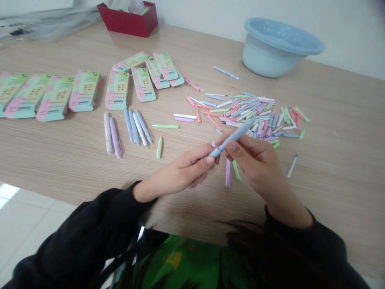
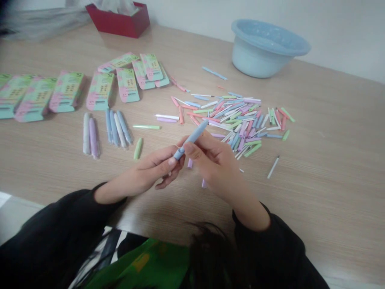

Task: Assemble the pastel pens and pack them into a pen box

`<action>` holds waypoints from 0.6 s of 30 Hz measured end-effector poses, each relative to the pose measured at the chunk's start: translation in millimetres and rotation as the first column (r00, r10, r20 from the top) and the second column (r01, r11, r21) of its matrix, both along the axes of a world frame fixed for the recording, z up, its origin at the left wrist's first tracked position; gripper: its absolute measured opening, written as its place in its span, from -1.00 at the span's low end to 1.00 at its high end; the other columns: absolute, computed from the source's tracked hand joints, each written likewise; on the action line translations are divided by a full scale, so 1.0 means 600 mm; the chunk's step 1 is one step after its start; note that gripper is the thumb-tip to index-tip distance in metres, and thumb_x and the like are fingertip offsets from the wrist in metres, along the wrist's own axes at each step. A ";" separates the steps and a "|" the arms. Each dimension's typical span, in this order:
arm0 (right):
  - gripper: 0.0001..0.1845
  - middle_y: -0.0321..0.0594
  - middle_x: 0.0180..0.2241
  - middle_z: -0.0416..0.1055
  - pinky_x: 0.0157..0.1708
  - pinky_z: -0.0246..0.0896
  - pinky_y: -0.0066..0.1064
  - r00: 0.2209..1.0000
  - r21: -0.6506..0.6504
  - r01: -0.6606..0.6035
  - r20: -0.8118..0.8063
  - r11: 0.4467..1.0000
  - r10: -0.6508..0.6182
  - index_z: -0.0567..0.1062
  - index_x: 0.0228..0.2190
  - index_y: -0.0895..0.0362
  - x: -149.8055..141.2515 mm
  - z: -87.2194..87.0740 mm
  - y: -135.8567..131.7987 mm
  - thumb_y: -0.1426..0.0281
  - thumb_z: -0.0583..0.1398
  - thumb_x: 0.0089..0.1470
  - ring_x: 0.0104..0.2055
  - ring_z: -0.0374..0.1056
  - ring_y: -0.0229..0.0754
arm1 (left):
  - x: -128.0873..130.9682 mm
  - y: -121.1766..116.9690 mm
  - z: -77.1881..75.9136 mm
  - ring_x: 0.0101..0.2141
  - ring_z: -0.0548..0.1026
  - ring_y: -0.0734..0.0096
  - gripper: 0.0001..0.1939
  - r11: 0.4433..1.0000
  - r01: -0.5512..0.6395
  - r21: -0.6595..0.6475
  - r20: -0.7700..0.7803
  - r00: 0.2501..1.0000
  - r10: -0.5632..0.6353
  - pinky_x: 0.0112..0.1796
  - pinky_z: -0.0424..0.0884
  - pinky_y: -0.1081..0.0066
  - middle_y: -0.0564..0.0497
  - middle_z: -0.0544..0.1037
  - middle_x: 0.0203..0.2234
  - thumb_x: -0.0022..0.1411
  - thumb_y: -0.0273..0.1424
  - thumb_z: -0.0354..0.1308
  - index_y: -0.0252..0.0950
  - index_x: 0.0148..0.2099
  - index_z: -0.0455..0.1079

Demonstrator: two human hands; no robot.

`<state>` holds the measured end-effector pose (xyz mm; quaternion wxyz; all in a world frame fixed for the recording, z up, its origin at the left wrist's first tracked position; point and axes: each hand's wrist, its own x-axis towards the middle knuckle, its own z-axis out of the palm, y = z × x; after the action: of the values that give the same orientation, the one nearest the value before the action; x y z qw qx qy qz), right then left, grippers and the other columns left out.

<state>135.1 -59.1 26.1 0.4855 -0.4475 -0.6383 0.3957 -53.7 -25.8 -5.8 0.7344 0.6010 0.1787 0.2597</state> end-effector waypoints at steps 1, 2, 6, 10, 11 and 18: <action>-0.79 -0.34 -0.45 0.37 -0.34 0.23 -0.40 1.000 -0.015 -0.012 -0.025 1.000 0.012 0.61 -0.30 0.05 0.002 -0.003 -0.002 0.24 0.22 0.30 -0.38 0.32 -0.29 | -0.001 0.000 0.000 -0.61 0.16 0.56 -0.74 1.000 0.013 -0.013 0.006 1.000 -0.013 -0.60 0.12 0.52 0.20 0.18 -0.55 0.50 -0.18 -0.02 -0.25 -0.18 0.24; -0.79 -0.35 -0.45 0.37 -0.32 0.22 -0.40 0.999 -0.026 -0.024 -0.049 0.999 0.022 0.63 -0.27 0.04 0.004 -0.006 -0.003 0.24 0.22 0.31 -0.36 0.32 -0.29 | -0.001 0.000 0.000 -0.62 0.16 0.57 -0.74 1.000 0.022 -0.014 0.013 1.000 -0.021 -0.61 0.12 0.53 0.21 0.16 -0.57 0.50 -0.18 -0.02 -0.26 -0.16 0.25; -0.78 -0.35 -0.42 0.38 -0.30 0.18 -0.40 0.990 -0.046 -0.098 -0.106 0.994 0.093 0.65 -0.19 -0.01 0.007 -0.013 -0.008 0.26 0.18 0.35 -0.34 0.31 -0.29 | -0.004 0.002 0.002 -0.60 0.14 0.58 -0.76 0.997 0.020 0.069 -0.008 1.000 -0.020 -0.60 0.10 0.54 0.20 0.16 -0.57 0.49 -0.22 0.03 -0.29 -0.09 0.36; -0.77 -0.33 -0.41 0.35 -0.32 0.16 -0.39 0.984 -0.020 -0.124 -0.128 0.992 0.120 0.65 -0.16 0.00 0.005 -0.014 -0.010 0.28 0.17 0.35 -0.34 0.27 -0.29 | -0.004 0.001 0.003 -0.59 0.11 0.59 -0.79 0.996 -0.005 0.088 -0.002 1.000 0.006 -0.61 0.07 0.54 0.19 0.16 -0.55 0.48 -0.27 0.05 -0.29 -0.05 0.41; -0.77 -0.33 -0.41 0.34 -0.32 0.16 -0.38 0.982 -0.021 -0.127 -0.142 0.992 0.122 0.65 -0.15 0.00 0.004 -0.015 -0.010 0.28 0.17 0.35 -0.34 0.27 -0.28 | -0.004 0.001 0.004 -0.59 0.10 0.59 -0.80 0.997 -0.013 0.076 0.002 1.000 0.013 -0.61 0.05 0.54 0.19 0.16 -0.55 0.48 -0.28 0.06 -0.29 -0.06 0.41; -0.76 -0.29 -0.38 0.40 -0.30 0.20 -0.39 0.987 -0.003 -0.125 -0.100 0.992 0.124 0.66 -0.16 0.01 -0.001 -0.015 -0.012 0.30 0.17 0.35 -0.30 0.29 -0.26 | -0.001 -0.001 0.008 -0.60 0.05 0.57 -0.76 0.993 -0.040 -0.111 0.050 0.998 0.045 -0.59 -0.05 0.49 0.21 0.16 -0.60 0.41 -0.24 0.15 -0.32 -0.07 0.43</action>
<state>134.6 -66.6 17.2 0.4890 -0.3888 -0.6380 0.4502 -54.4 -26.3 -0.8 0.7653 0.5485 0.1862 0.2808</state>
